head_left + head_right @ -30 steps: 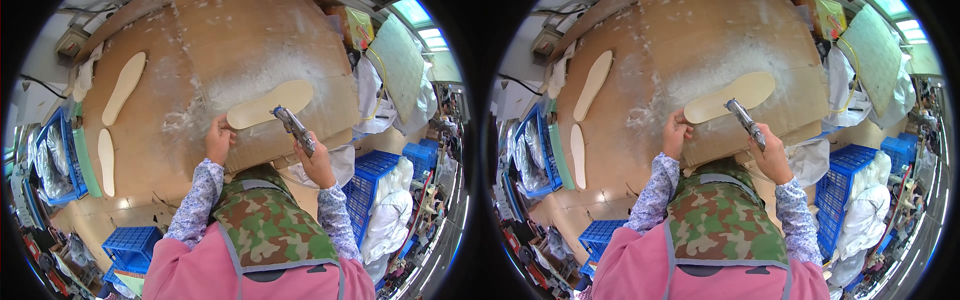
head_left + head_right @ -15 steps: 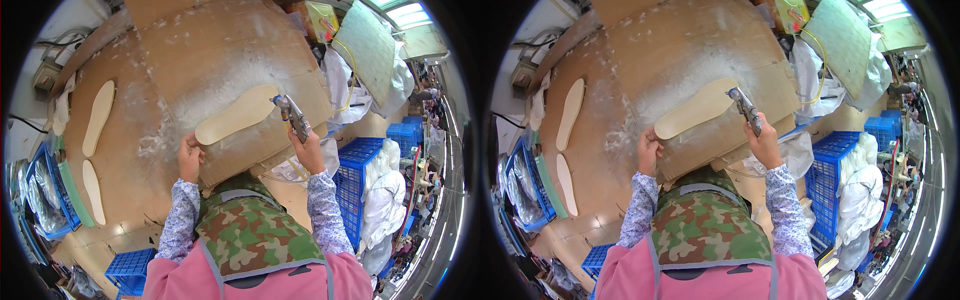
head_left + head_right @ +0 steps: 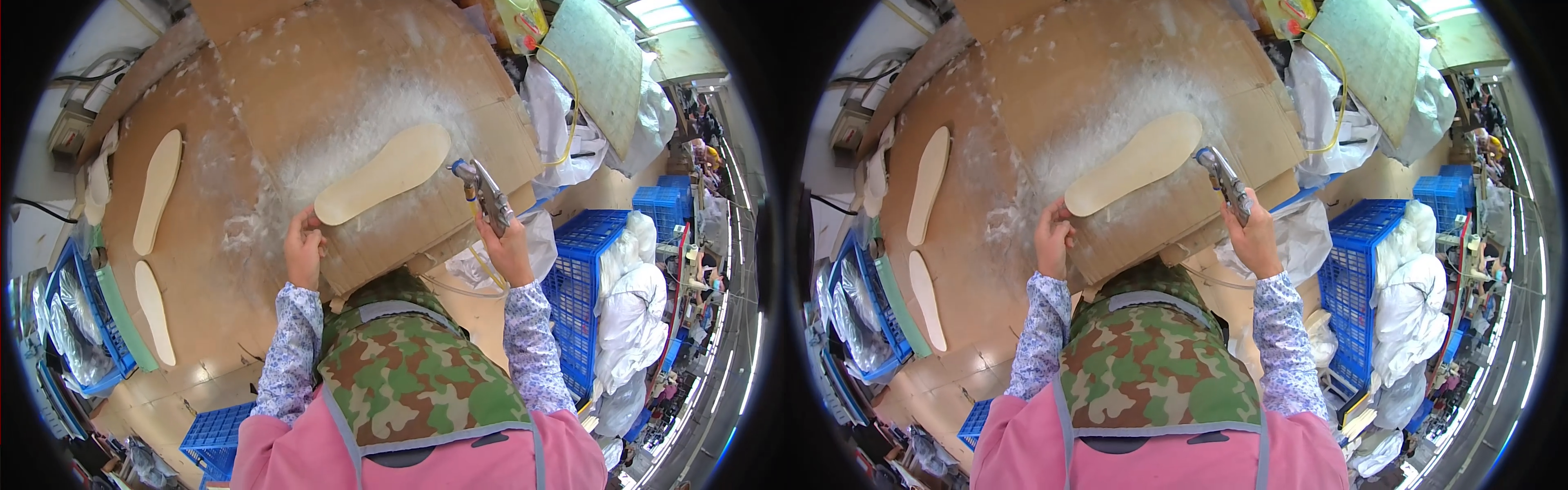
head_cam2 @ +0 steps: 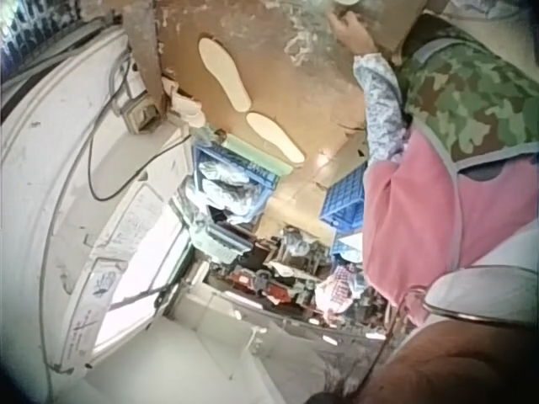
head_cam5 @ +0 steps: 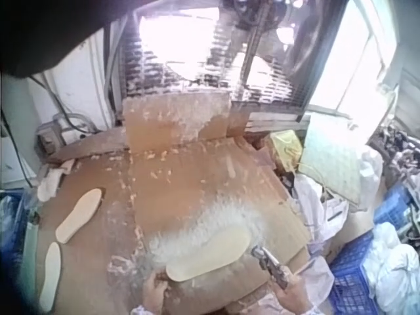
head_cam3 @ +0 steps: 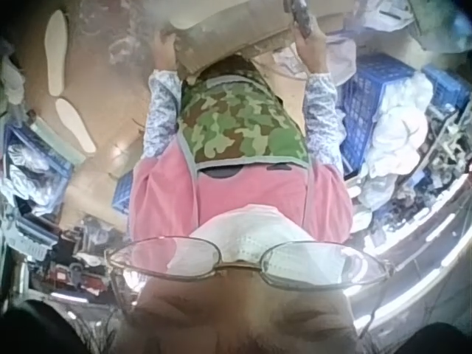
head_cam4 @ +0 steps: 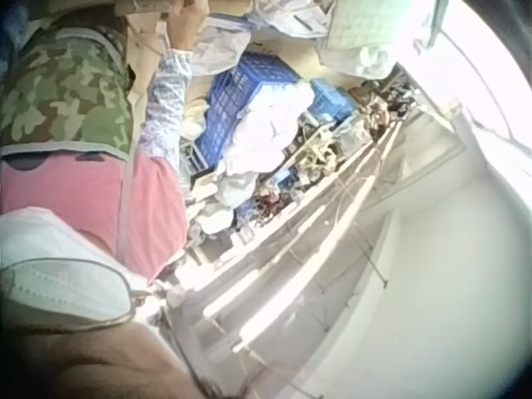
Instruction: Spraying a substance onto shoe insoles using a handheld spray gun and then stacking the treated insoles.
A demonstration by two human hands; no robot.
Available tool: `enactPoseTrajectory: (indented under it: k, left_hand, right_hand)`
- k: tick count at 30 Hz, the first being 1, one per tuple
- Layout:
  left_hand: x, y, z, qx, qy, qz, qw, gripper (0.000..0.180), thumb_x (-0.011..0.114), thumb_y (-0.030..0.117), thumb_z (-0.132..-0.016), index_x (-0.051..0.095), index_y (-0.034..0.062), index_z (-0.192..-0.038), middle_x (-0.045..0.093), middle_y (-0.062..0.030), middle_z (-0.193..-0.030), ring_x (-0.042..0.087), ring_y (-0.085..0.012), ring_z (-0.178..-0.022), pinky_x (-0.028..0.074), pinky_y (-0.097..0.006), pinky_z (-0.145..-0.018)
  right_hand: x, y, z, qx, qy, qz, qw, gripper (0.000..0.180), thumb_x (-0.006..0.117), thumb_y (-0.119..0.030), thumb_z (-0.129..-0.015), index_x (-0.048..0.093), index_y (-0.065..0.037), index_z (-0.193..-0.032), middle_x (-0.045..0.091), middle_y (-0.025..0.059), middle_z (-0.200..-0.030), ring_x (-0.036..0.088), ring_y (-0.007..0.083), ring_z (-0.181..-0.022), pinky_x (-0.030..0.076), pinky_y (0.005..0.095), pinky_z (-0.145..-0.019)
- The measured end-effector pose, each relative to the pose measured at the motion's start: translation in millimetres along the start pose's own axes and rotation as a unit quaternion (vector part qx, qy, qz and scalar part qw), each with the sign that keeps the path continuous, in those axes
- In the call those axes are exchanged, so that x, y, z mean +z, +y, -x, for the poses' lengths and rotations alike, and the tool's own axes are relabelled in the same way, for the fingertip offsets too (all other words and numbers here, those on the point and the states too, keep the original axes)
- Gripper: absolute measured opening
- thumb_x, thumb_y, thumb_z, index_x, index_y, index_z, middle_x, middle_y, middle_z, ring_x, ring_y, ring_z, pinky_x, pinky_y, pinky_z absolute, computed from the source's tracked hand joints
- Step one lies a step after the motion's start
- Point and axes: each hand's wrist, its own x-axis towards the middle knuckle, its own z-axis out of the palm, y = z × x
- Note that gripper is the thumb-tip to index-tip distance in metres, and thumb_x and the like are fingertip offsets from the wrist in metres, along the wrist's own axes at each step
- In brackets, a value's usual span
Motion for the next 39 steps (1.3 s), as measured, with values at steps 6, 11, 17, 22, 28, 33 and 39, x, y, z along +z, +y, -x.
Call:
enactPoseTrajectory:
  k: [6, 11, 17, 22, 28, 33, 39]
  left_hand:
    - [-1.8, 0.3, -1.2, -0.009, -0.01, 0.015, 1.0, 0.044, 0.043, -0.002, -0.082, 0.051, 0.0057, -0.125, 0.054, -0.0058, -0.1, 0.05, -0.006, -0.066, 0.04, -0.018, -0.051]
    - [-2.7, 1.0, -1.3, -0.014, -0.014, 0.022, 1.0, 0.043, 0.042, -0.002, -0.083, 0.051, 0.0049, -0.125, 0.054, -0.0053, -0.1, 0.049, -0.0061, -0.066, 0.039, -0.018, -0.05]
    - [-2.2, 2.5, 0.3, -0.013, -0.007, 0.027, 1.0, 0.048, 0.043, -0.004, -0.079, 0.05, 0.0019, -0.126, 0.055, -0.006, -0.1, 0.048, -0.0056, -0.064, 0.039, -0.017, -0.049]
    - [-3.3, 1.9, -1.5, -0.011, -0.022, 0.03, 0.999, 0.044, 0.042, -0.003, -0.082, 0.052, 0.0043, -0.125, 0.057, -0.0054, -0.1, 0.049, -0.0067, -0.063, 0.039, -0.019, -0.051]
    - [-6.0, -1.9, -5.0, -0.008, -0.023, 0.0, 1.0, 0.044, 0.043, -0.003, -0.082, 0.049, 0.0029, -0.125, 0.057, -0.007, -0.1, 0.048, -0.0076, -0.061, 0.042, -0.021, -0.053]
    - [-6.6, -5.8, -4.5, -0.014, 0.007, 0.011, 1.0, 0.049, 0.042, -0.004, -0.082, 0.04, 0.0035, -0.131, 0.057, -0.0087, -0.099, 0.049, -0.0086, -0.061, 0.042, -0.022, -0.054]
    - [-6.5, -7.5, -11.0, -0.025, -0.002, -0.001, 1.0, 0.045, 0.044, -0.003, -0.084, 0.042, 0.0029, -0.129, 0.057, -0.0096, -0.098, 0.05, -0.0092, -0.063, 0.043, -0.022, -0.055]
  right_hand:
    - [8.6, -15.1, 19.0, -0.013, -0.069, -0.05, 0.996, 0.017, 0.06, -0.006, -0.085, 0.052, -0.001, -0.098, 0.057, 0.015, -0.07, 0.057, 0.0277, -0.062, 0.044, 0.0334, -0.058]
    - [15.2, -28.5, 25.2, -0.034, -0.076, -0.019, 0.996, 0.018, 0.06, -0.007, -0.085, 0.052, -0.002, -0.101, 0.055, 0.014, -0.068, 0.054, 0.0278, -0.059, 0.044, 0.0329, -0.057]
    - [21.2, -47.3, 36.6, -0.05, -0.101, -0.021, 0.993, 0.021, 0.06, -0.007, -0.085, 0.053, -0.003, -0.104, 0.057, 0.0145, -0.069, 0.057, 0.0274, -0.06, 0.044, 0.0328, -0.057]
    - [34.2, -60.6, 43.9, -0.042, -0.151, -0.065, 0.985, 0.022, 0.06, -0.007, -0.085, 0.053, -0.004, -0.106, 0.058, 0.0138, -0.071, 0.059, 0.0264, -0.063, 0.045, 0.0324, -0.059]
    - [41.9, -78.3, 52.1, -0.036, -0.202, -0.105, 0.973, 0.025, 0.062, -0.008, -0.085, 0.053, -0.005, -0.108, 0.06, 0.0146, -0.081, 0.061, 0.0286, -0.072, 0.047, 0.0328, -0.064]
    - [48.3, -85.9, 48.7, -0.053, -0.205, -0.104, 0.972, 0.025, 0.062, -0.007, -0.084, 0.053, -0.004, -0.108, 0.06, 0.0148, -0.079, 0.06, 0.029, -0.071, 0.047, 0.0336, -0.064]
    - [41.1, -63.5, 27.4, -0.055, -0.119, -0.109, 0.985, 0.023, 0.061, -0.006, -0.084, 0.052, -0.003, -0.105, 0.057, 0.0169, -0.073, 0.059, 0.0309, -0.066, 0.046, 0.0335, -0.062]
